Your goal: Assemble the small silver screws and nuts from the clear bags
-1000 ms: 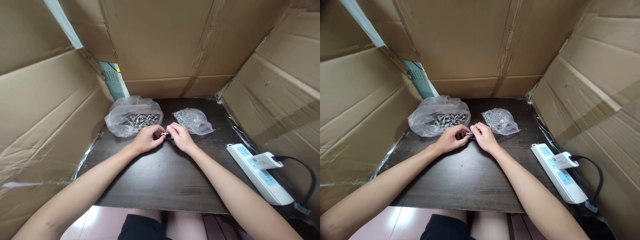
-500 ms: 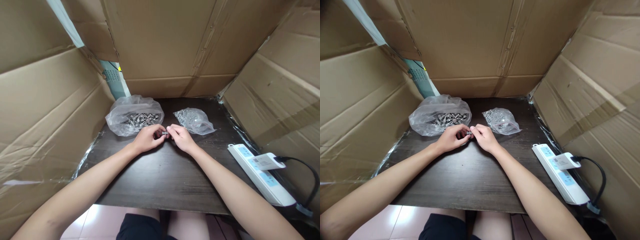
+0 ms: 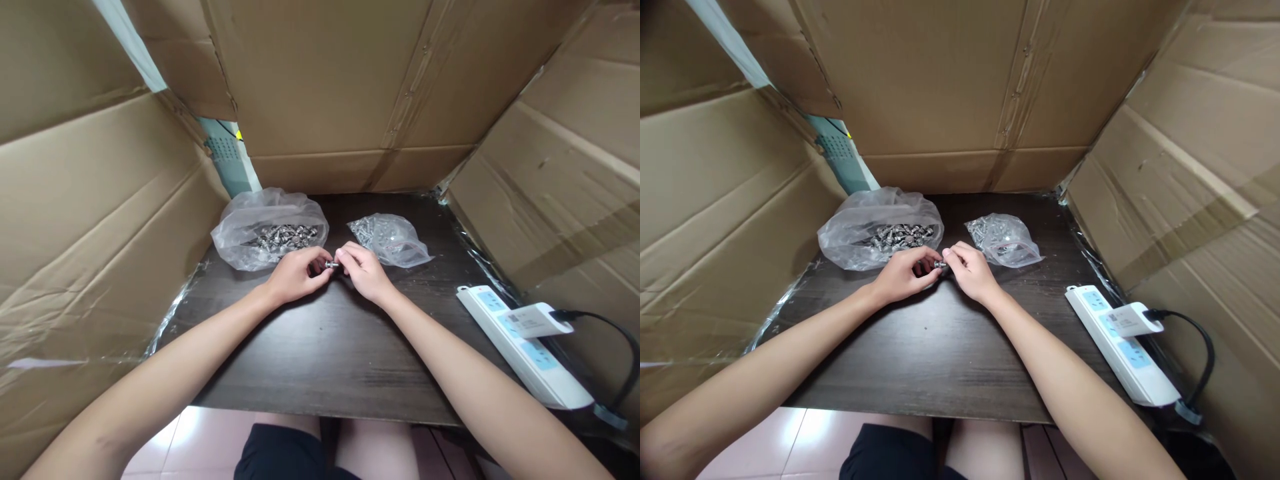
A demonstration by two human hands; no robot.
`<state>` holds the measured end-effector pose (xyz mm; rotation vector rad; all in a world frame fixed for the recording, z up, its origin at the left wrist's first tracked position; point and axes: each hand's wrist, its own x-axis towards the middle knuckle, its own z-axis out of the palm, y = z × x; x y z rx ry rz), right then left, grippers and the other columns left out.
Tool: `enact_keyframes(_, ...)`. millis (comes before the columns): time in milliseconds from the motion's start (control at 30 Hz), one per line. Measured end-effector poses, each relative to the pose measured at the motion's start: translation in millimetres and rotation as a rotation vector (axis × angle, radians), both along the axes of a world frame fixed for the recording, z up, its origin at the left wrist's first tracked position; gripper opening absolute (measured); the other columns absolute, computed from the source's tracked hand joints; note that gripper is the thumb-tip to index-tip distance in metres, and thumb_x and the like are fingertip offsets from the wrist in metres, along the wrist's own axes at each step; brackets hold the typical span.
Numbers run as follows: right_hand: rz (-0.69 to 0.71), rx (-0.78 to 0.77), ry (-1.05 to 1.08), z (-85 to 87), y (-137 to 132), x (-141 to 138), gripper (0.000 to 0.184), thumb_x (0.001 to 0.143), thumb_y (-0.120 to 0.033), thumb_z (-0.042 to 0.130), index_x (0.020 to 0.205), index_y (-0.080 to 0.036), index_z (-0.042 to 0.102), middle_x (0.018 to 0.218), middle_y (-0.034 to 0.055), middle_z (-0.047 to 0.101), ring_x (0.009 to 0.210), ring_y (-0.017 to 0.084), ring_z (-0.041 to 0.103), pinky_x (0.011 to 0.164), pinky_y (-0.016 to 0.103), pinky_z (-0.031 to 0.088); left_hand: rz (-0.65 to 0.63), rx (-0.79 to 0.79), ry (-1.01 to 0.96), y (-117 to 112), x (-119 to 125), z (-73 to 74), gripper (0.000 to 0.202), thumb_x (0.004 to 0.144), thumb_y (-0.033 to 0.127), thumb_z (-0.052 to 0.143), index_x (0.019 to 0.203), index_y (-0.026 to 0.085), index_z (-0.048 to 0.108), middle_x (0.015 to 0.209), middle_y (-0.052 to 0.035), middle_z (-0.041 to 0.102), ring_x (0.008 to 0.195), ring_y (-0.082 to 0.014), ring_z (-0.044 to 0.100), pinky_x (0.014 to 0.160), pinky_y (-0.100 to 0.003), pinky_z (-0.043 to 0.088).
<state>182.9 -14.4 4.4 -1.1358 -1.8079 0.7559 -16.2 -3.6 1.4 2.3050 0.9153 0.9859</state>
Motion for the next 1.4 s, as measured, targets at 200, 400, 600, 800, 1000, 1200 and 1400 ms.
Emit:
enact_keyframes(200,0.036,-0.032,0.014,0.3,-1.0,-0.3,0.058,0.1,-0.064,0.046,0.064,-0.02,0.059,0.072,0.0029,0.057,0.066,0.016,0.055,0.066,0.033,0.042,-0.01,-0.008,-0.006,0.3,0.1,-0.6,0.014,0.088,0.023,0.067,0.102,0.018,0.068,0.085,-0.0008,0.073,0.071,-0.0122,0.067,0.064,-0.022,0.052)
enact_keyframes(400,0.041,-0.045,-0.012,0.3,-1.6,-0.7,0.06,0.1,-0.064,0.046,0.063,-0.02,0.062,0.071,0.0032,0.058,0.065,0.016,0.056,0.069,0.033,0.044,-0.003,-0.017,-0.004,-0.1,0.4,0.2,0.013,0.088,0.022,0.067,0.101,0.019,0.068,0.084,-0.0003,0.073,0.071,-0.0121,0.067,0.064,-0.022,0.051)
enact_keyframes(600,-0.012,-0.014,-0.008,-1.1,0.1,0.5,0.056,0.101,-0.062,0.045,0.065,-0.021,0.056,0.07,0.0019,0.052,0.066,0.016,0.053,0.065,0.033,0.04,0.001,-0.013,-0.001,0.2,0.4,0.1,0.015,0.089,0.025,0.067,0.102,0.019,0.068,0.084,-0.0006,0.072,0.07,-0.0125,0.067,0.064,-0.022,0.052)
enact_keyframes(800,0.003,0.01,-0.043,-0.1,-0.5,0.4,0.051,0.102,-0.057,0.045,0.066,-0.022,0.051,0.069,0.001,0.048,0.067,0.017,0.05,0.066,0.033,0.038,-0.007,-0.005,-0.002,0.6,0.0,-0.2,0.014,0.089,0.024,0.067,0.101,0.019,0.069,0.082,-0.0002,0.072,0.07,-0.0122,0.066,0.065,-0.022,0.052)
enact_keyframes(1000,0.009,-0.008,-0.041,0.2,-1.1,0.1,0.053,0.102,-0.059,0.046,0.066,-0.021,0.054,0.071,0.0016,0.051,0.067,0.017,0.051,0.065,0.033,0.039,-0.013,-0.003,0.004,0.7,-0.9,-0.9,0.014,0.087,0.025,0.069,0.1,0.018,0.07,0.081,-0.0002,0.072,0.07,-0.0125,0.066,0.064,-0.022,0.051)
enact_keyframes(1200,0.014,-0.012,-0.004,0.7,-1.7,0.0,0.056,0.1,-0.062,0.047,0.063,-0.02,0.055,0.072,0.0028,0.054,0.066,0.016,0.053,0.065,0.033,0.04,-0.011,0.005,-0.002,0.9,-0.8,-0.8,0.014,0.089,0.027,0.07,0.1,0.018,0.07,0.082,-0.0003,0.073,0.069,-0.0121,0.067,0.064,-0.022,0.05)
enact_keyframes(1400,0.045,-0.024,-0.002,-0.5,-1.5,0.4,0.063,0.1,-0.066,0.045,0.061,-0.019,0.061,0.069,0.0027,0.057,0.064,0.015,0.055,0.068,0.033,0.043,-0.006,0.005,0.005,0.2,-1.1,-0.8,0.01,0.088,0.023,0.07,0.097,0.018,0.07,0.08,0.0009,0.072,0.069,-0.0112,0.066,0.064,-0.021,0.049)
